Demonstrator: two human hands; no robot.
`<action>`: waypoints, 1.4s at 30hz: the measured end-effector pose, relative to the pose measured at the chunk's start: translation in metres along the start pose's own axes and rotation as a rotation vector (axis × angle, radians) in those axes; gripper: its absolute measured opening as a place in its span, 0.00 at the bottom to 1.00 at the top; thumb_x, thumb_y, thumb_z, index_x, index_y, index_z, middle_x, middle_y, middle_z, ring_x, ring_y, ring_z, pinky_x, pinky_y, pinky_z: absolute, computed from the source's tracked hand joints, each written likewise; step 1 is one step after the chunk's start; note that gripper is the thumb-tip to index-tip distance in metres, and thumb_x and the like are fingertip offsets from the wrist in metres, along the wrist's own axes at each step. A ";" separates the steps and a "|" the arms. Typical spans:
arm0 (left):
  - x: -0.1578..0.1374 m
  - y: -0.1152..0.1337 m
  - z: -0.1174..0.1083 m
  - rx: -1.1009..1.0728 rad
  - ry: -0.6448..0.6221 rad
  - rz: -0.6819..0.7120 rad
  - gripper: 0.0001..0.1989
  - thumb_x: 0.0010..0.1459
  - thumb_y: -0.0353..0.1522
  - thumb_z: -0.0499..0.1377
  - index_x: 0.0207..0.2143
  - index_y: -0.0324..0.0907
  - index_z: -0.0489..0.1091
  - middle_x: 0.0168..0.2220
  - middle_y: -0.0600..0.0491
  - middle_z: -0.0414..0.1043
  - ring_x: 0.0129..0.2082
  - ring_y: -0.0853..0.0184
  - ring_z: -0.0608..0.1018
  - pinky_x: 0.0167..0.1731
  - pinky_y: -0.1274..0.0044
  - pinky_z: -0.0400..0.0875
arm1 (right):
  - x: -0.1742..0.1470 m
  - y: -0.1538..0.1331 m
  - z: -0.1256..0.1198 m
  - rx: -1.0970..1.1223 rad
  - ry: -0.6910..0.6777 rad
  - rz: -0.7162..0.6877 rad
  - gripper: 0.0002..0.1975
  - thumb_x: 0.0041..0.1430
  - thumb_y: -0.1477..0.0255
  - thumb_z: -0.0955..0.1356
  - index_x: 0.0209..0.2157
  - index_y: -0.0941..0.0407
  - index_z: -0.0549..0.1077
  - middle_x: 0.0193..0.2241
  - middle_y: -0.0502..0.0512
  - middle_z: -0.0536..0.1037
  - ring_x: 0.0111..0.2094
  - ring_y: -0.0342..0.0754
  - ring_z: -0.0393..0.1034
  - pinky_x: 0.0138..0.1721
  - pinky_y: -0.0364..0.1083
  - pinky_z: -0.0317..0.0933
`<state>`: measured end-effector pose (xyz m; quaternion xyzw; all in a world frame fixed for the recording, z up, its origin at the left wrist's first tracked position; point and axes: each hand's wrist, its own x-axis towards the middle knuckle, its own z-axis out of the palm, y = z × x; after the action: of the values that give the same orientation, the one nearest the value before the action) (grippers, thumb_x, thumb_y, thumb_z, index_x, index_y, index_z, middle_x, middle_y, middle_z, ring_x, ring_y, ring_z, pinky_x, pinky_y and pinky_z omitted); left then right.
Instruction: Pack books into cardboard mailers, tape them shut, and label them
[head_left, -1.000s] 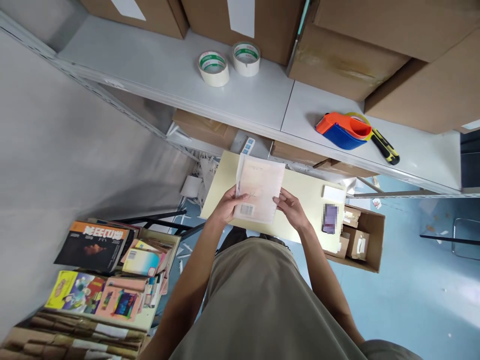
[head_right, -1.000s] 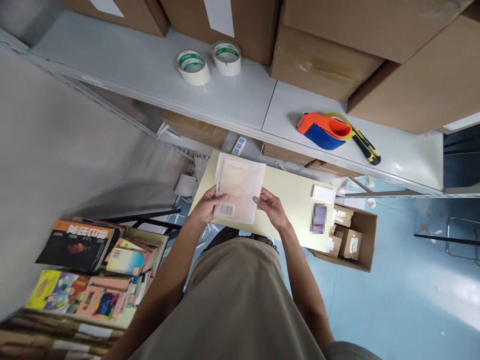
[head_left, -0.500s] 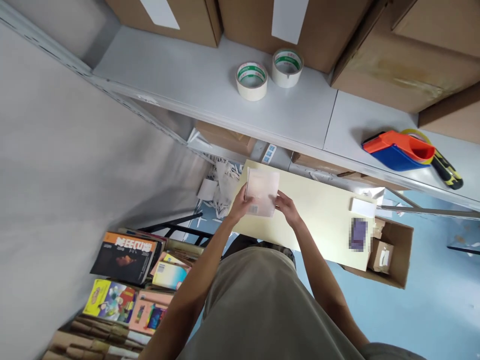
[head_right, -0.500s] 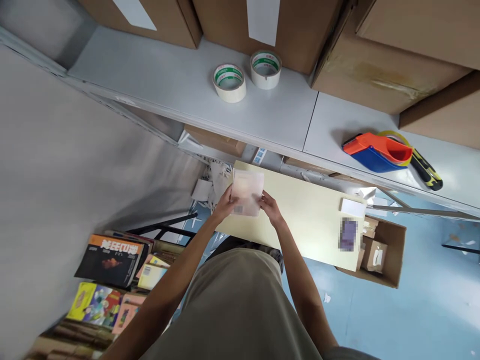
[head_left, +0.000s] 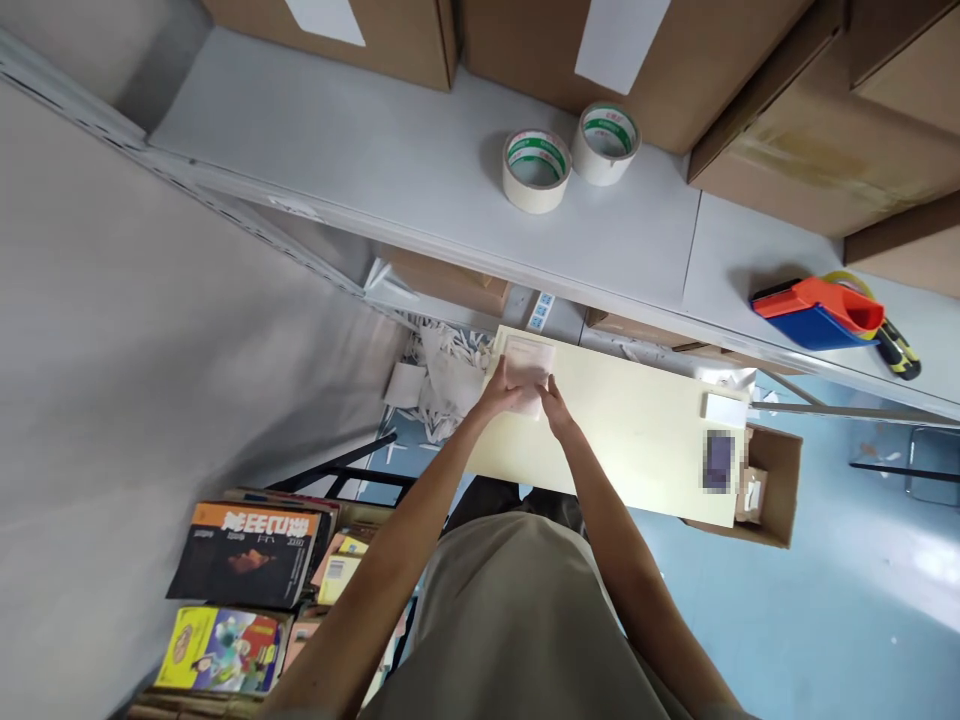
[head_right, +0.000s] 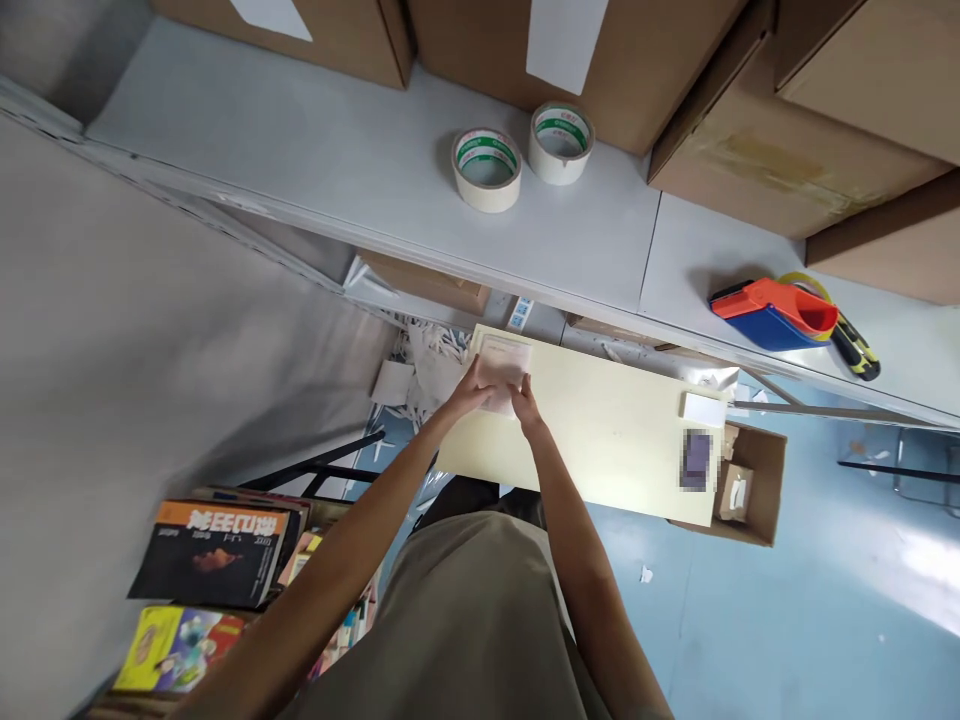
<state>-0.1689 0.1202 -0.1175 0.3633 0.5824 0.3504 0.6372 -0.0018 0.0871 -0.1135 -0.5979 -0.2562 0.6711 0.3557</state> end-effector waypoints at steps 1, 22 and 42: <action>-0.004 0.001 -0.002 -0.001 0.019 0.012 0.56 0.41 0.35 0.78 0.73 0.34 0.63 0.74 0.29 0.62 0.79 0.39 0.57 0.76 0.55 0.54 | -0.003 -0.001 0.000 -0.025 0.044 0.031 0.45 0.60 0.53 0.76 0.75 0.46 0.63 0.77 0.53 0.62 0.80 0.52 0.48 0.79 0.60 0.46; -0.373 -0.054 -0.039 -0.312 0.869 0.254 0.35 0.58 0.51 0.66 0.14 0.46 0.49 0.13 0.61 0.46 0.17 0.75 0.50 0.20 0.76 0.48 | -0.238 0.027 0.018 -0.256 -0.401 -0.191 0.25 0.48 0.49 0.83 0.24 0.53 0.74 0.26 0.54 0.87 0.10 0.36 0.53 0.12 0.43 0.47; -0.710 -0.207 -0.051 -0.460 1.281 0.355 0.33 0.56 0.46 0.66 0.15 0.46 0.45 0.15 0.63 0.41 0.16 0.77 0.46 0.19 0.78 0.44 | -0.489 0.242 0.107 -0.483 -0.977 -0.082 0.31 0.55 0.44 0.79 0.21 0.52 0.67 0.16 0.45 0.74 0.11 0.37 0.57 0.13 0.41 0.46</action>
<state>-0.2693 -0.5962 0.0449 0.0309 0.6862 0.7083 0.1628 -0.1330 -0.4361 0.0206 -0.2707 -0.5617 0.7783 0.0739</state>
